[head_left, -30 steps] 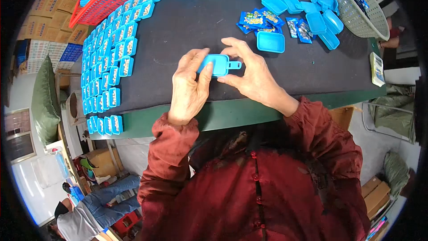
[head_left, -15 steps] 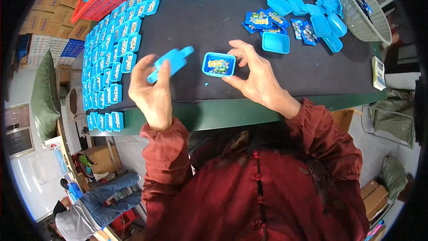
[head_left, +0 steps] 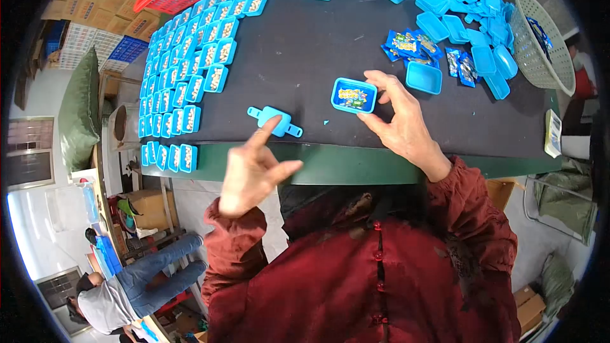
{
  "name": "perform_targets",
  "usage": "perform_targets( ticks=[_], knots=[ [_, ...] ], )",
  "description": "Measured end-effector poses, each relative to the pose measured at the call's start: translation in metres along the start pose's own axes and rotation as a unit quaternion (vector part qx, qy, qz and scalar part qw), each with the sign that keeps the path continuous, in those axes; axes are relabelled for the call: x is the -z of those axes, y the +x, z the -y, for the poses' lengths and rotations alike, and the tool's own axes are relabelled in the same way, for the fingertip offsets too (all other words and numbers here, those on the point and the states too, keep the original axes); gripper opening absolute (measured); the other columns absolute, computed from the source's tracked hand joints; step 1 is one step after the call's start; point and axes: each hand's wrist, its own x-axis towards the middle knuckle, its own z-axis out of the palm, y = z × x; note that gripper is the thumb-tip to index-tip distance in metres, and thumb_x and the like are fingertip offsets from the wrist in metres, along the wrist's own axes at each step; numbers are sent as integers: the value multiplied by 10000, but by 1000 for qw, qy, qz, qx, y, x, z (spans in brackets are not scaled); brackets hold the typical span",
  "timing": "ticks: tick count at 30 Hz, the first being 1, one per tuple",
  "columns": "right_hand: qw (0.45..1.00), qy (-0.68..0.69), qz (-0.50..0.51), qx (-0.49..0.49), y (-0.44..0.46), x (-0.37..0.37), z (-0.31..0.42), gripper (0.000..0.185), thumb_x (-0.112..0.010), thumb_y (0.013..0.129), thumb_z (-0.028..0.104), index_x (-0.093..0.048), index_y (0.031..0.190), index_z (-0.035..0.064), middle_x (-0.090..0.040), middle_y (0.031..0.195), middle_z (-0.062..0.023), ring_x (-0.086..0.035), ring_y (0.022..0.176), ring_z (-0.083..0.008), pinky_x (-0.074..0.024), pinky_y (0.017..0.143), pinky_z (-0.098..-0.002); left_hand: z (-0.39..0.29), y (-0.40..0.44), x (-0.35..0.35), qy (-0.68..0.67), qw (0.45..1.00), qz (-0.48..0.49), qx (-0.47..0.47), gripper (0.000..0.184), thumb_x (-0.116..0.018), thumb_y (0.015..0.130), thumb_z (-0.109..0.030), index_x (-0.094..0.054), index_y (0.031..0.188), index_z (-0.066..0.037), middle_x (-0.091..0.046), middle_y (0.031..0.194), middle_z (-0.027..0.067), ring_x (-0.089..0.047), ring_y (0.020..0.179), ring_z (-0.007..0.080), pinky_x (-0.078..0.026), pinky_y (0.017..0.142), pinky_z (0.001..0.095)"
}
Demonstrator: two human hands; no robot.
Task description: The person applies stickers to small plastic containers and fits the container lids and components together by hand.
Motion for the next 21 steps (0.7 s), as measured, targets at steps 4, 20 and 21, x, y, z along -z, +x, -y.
perform_targets(
  ticks=[4,20,21],
  knots=[
    [1000,8,23,-14,-2,-1,5,580,-689,685,-51,-485,1224,15,-567,1141,-112,-544,902,-181,-429,761,-268,32,37,16,96,974,26,-206,487,-737,726,-73,-570,1179,-10,-632,819,90,-523,639,157,-420,600,247],
    [997,39,46,-49,-3,3,-3,721,-702,671,-18,-383,1314,45,-572,1135,-133,-565,956,-245,-450,804,-326,-26,76,-22,-16,914,15,-405,361,-720,685,-17,-614,1029,-1,-590,1073,109,-534,863,240,-432,768,334],
    [997,40,46,-49,-3,3,-3,738,-701,671,-10,-365,1326,51,-568,1135,-138,-567,955,-259,-458,806,-338,-32,82,-27,-13,889,29,-457,354,-721,684,-19,-618,1022,0,-592,1070,107,-534,860,241,-428,770,332]
  ],
)
